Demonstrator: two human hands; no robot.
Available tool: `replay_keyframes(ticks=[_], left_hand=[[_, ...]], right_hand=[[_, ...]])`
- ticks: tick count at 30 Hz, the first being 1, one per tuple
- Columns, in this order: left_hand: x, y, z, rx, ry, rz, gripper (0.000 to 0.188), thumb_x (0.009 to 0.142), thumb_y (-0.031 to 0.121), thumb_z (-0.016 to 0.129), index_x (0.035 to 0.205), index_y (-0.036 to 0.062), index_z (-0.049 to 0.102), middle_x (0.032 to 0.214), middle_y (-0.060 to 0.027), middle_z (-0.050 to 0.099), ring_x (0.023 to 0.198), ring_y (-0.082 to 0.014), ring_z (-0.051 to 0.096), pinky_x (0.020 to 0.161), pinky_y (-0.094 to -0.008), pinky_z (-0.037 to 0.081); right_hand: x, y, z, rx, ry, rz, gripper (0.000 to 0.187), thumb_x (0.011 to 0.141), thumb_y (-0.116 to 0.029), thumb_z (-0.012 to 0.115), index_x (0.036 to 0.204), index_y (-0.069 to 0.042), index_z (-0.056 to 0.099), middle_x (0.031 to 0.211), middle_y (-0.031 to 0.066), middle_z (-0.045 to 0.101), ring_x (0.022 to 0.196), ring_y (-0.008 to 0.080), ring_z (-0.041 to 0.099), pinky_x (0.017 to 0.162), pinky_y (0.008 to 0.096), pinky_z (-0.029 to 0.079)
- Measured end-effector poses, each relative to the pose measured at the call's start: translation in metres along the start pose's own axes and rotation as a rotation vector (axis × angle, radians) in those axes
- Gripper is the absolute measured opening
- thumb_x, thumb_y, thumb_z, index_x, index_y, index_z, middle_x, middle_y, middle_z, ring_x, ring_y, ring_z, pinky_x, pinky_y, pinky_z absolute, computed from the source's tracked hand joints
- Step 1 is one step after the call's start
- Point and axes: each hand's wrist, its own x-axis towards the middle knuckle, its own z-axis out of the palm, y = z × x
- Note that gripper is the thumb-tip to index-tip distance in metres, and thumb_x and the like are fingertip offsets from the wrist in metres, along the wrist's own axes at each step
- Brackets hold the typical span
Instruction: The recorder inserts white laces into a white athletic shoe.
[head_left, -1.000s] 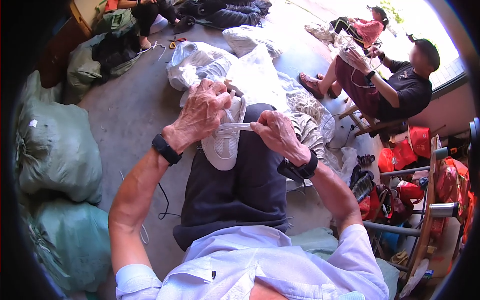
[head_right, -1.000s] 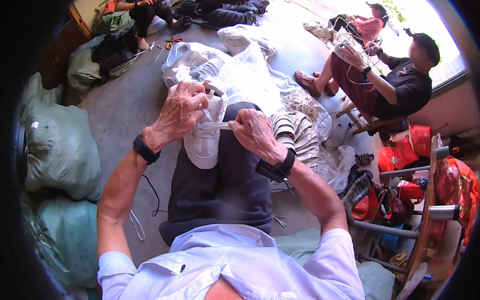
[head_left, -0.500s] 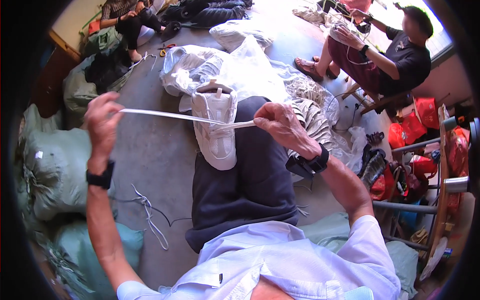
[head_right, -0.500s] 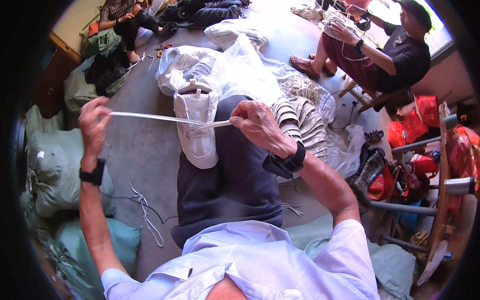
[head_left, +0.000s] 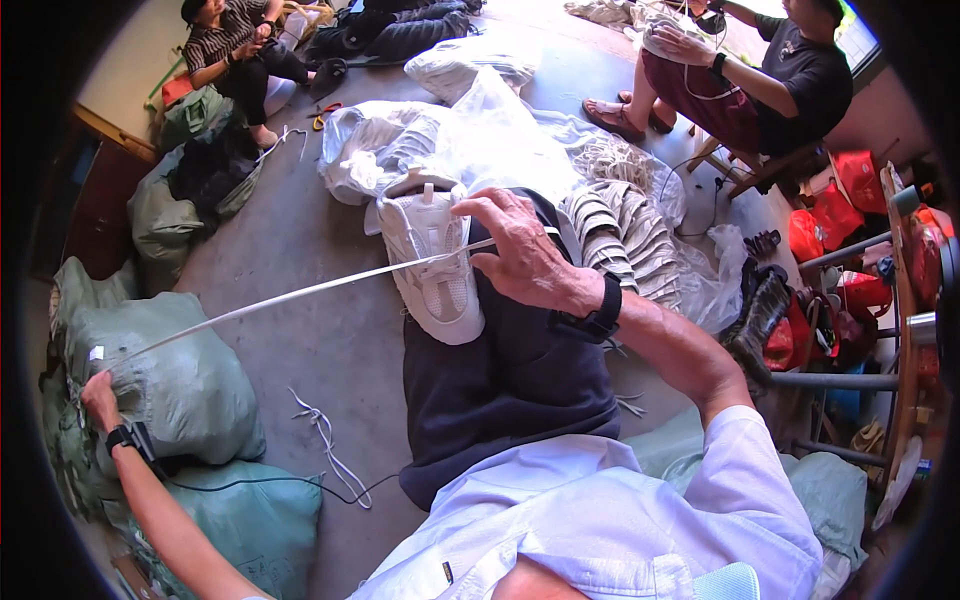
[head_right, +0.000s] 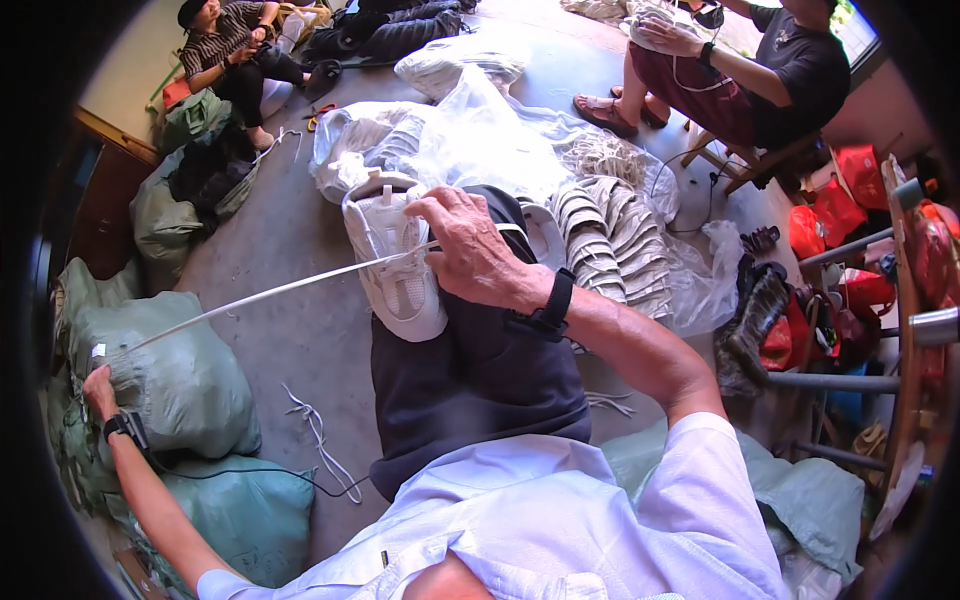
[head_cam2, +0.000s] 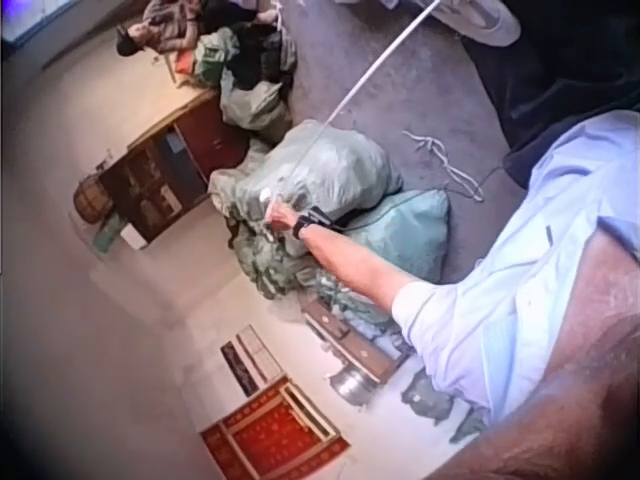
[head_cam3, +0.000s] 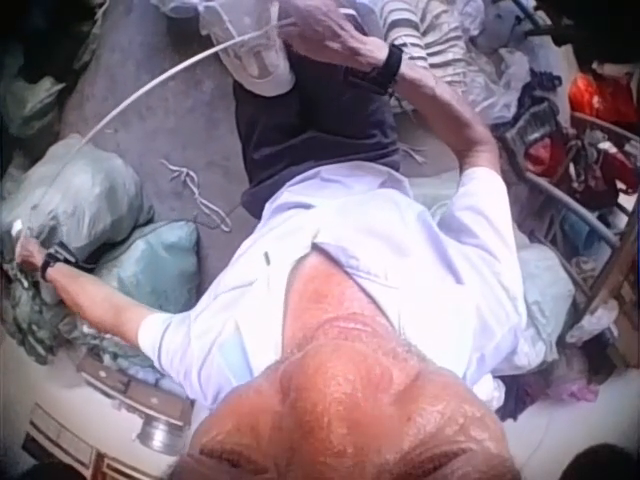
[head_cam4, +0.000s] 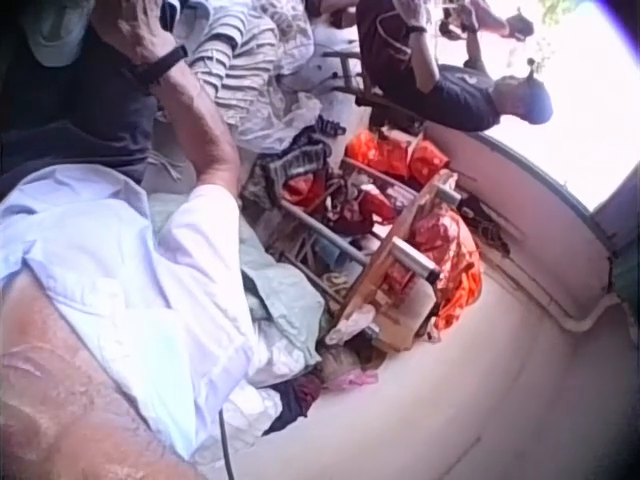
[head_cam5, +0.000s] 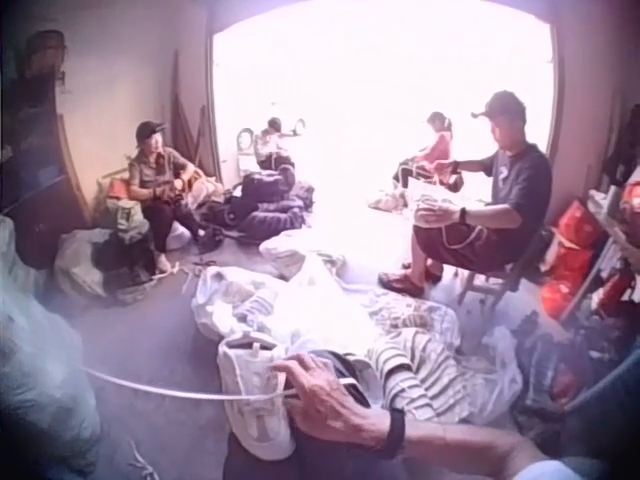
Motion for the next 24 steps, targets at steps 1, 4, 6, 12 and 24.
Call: replay_keyframes(ticks=[1, 4, 6, 12, 24], left_hand=[[-0.001, -0.009, -0.005, 0.035, -0.014, 0.011, 0.024, 0.085, 0.019, 0.066, 0.098, 0.0002, 0.073, 0.099, -0.0144, 0.073, 0.095, -0.0292, 0.067, 0.088, -0.0374, 0.049], [-0.002, -0.015, -0.010, 0.020, -0.005, -0.053, 0.026, 0.086, 0.022, 0.064, 0.099, 0.0016, 0.073, 0.098, -0.0140, 0.073, 0.092, -0.0302, 0.068, 0.083, -0.0382, 0.050], [0.004, 0.035, 0.007, 0.110, -0.210, -0.001, 0.028, 0.081, 0.022, 0.064, 0.099, 0.0031, 0.074, 0.096, -0.0130, 0.074, 0.090, -0.0304, 0.068, 0.079, -0.0369, 0.051], [-0.101, 0.410, 0.041, -0.506, 0.124, 0.373, 0.060, 0.075, 0.005, 0.075, 0.133, 0.0066, 0.055, 0.137, -0.0159, 0.047, 0.133, -0.0323, 0.041, 0.113, -0.0427, 0.032], [-0.239, 0.650, 0.011, -1.114, -0.145, 0.360, 0.068, 0.078, 0.017, 0.071, 0.140, 0.0065, 0.047, 0.142, -0.0177, 0.040, 0.131, -0.0364, 0.039, 0.113, -0.0452, 0.031]], right_hand=[[-0.001, 0.000, 0.000, -0.028, 0.050, -0.020, 0.051, 0.069, -0.002, 0.068, 0.118, -0.005, 0.054, 0.111, 0.0152, 0.058, 0.107, 0.0340, 0.053, 0.092, 0.0455, 0.036], [-0.011, 0.006, 0.002, -0.062, -0.023, -0.021, 0.040, 0.073, -0.004, 0.070, 0.111, -0.005, 0.058, 0.103, 0.0129, 0.060, 0.105, 0.0306, 0.054, 0.092, 0.0440, 0.035], [-0.006, 0.002, 0.002, -0.108, -0.075, -0.012, 0.019, 0.078, -0.008, 0.068, 0.097, -0.008, 0.064, 0.089, 0.0069, 0.062, 0.098, 0.0258, 0.055, 0.089, 0.0415, 0.036], [-0.008, 0.017, -0.017, -0.203, -0.112, -0.077, 0.004, 0.082, -0.009, 0.067, 0.082, -0.011, 0.064, 0.079, 0.0034, 0.060, 0.084, 0.0227, 0.056, 0.081, 0.0382, 0.038], [-0.028, 0.049, -0.077, -0.096, -0.124, 0.494, 0.017, 0.085, -0.013, 0.063, 0.088, 0.002, 0.069, 0.079, 0.0198, 0.067, 0.074, 0.0308, 0.066, 0.068, 0.0406, 0.051]])
